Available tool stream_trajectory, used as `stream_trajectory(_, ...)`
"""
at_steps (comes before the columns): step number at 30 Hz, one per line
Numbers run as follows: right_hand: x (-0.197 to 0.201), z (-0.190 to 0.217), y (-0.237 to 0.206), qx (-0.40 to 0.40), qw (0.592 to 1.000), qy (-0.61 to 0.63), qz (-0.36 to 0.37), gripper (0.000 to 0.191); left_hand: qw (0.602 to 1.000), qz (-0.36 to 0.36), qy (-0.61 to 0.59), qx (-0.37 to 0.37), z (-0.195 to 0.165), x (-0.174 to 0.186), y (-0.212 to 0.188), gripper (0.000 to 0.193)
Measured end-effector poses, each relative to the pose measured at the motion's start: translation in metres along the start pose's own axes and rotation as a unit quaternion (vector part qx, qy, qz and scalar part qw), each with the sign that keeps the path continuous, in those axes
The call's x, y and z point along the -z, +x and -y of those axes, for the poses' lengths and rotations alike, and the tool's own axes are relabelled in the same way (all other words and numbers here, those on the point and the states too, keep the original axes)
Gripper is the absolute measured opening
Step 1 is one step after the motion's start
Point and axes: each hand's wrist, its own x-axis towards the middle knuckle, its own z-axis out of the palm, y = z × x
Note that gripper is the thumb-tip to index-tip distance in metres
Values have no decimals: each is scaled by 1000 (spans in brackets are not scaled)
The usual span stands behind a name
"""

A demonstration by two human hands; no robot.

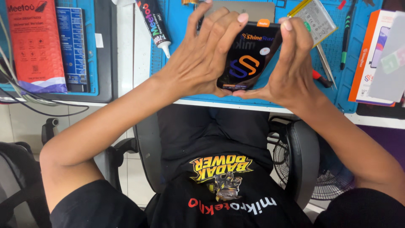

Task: The person holds a disassembled phone frame and uses a screwdriver on its edge, then peels the protective film off a new replacement screen and holds the screen over the frame. They press the power button to test the phone, then set it on the mat and work on its exposed internals with their hands.

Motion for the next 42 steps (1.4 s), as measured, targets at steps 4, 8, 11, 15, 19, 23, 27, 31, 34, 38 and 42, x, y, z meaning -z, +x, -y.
stream_trajectory(4,14,5,1,-13,999,-18,39,145,1000,24,5,-5,1,10,-2,148)
stream_trajectory(8,27,8,4,-16,997,-14,77,140,999,51,6,-14,4,18,-2,148)
stream_trajectory(11,16,13,11,-15,1000,8,23,143,1000,17,-8,0,1,12,4,148)
stream_trajectory(15,12,16,10,-24,1000,2,9,143,1000,18,-4,5,-1,13,4,141)
stream_trajectory(19,24,7,2,-19,999,35,35,137,999,42,1,-7,6,27,0,124)
stream_trajectory(23,31,-5,6,-7,996,82,23,126,999,33,-15,-38,13,39,4,109)
stream_trajectory(27,43,-4,15,-1,997,83,4,102,996,23,-45,-74,14,48,9,86)
stream_trajectory(31,60,7,25,28,999,46,-4,80,992,2,-77,-101,11,57,13,61)
stream_trajectory(34,72,20,31,21,999,39,-7,64,987,-16,-111,-117,9,64,17,44)
stream_trajectory(38,86,33,41,-5,1000,28,-6,41,986,-33,-96,-132,5,74,22,27)
stream_trajectory(42,98,41,48,-15,999,36,-17,24,983,-57,-105,-137,3,81,23,20)
